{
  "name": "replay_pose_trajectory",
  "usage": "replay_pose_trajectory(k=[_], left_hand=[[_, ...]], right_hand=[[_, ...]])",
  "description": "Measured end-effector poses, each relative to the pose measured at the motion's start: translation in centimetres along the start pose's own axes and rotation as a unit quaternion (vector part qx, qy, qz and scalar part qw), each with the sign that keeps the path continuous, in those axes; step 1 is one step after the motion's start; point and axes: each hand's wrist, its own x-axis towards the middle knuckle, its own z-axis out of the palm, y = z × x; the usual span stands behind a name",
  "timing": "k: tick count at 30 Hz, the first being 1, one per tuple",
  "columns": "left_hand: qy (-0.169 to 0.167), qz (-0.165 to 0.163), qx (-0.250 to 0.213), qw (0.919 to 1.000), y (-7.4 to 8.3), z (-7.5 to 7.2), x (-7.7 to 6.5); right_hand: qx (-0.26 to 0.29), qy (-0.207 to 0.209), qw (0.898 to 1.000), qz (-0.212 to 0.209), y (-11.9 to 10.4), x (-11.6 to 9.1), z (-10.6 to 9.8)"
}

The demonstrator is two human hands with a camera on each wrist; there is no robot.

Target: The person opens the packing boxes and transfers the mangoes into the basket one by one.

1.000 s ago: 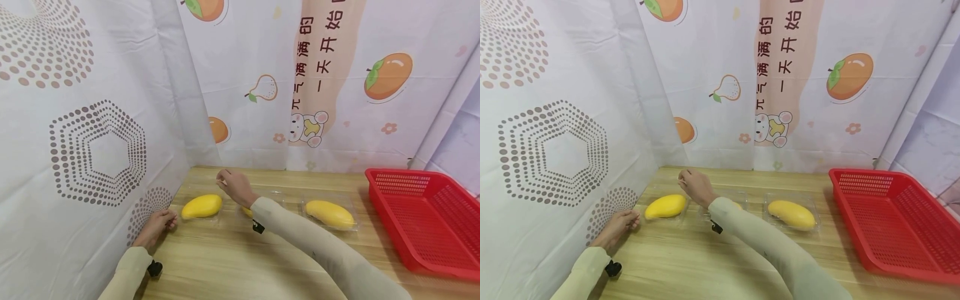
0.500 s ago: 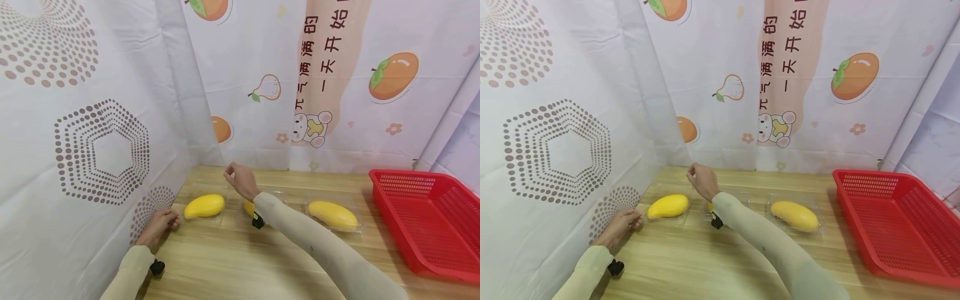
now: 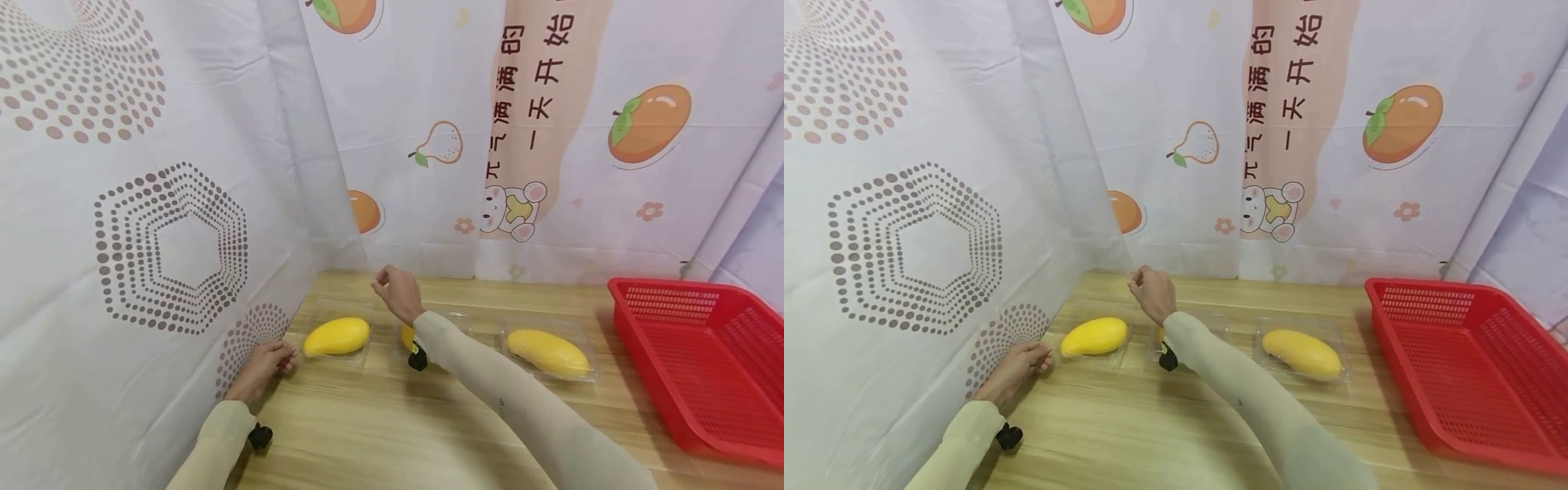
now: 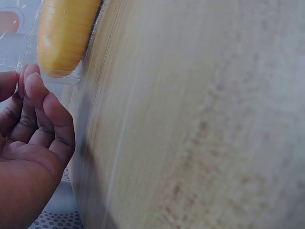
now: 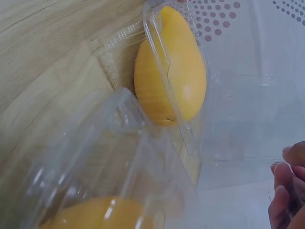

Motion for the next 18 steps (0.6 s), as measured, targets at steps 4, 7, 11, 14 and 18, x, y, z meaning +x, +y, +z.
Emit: replay_pose_trajectory(k=[4,7,11,14,18], left_hand=[[0.001,-0.002,-0.003,1.0,0.06,0.03,-0.09],[0.0,0.0,-0.004,1.0,0.14,0.05,-0.11],[0.0,0.001,-0.008,1.0,0.09,0.04,-0.1],[0.0,0.002,-0.011,0.9999,-0.06,0.01,-0.04],[-0.001,0.006,-0.012,0.9999,-0.13,0.05,0.0]], right_hand=[[-0.001,0.0,1.0,0.02,0.26,-0.02,0.43],[-0.009,-0.003,1.0,0.028,0.45,-0.07,0.59],[-0.014,-0.024,0.999,0.042,0.69,-0.09,0.76],[-0.011,-0.045,0.997,0.053,0.84,-0.1,0.92],[-0.018,-0.065,0.995,0.068,0.87,-0.05,1.05]])
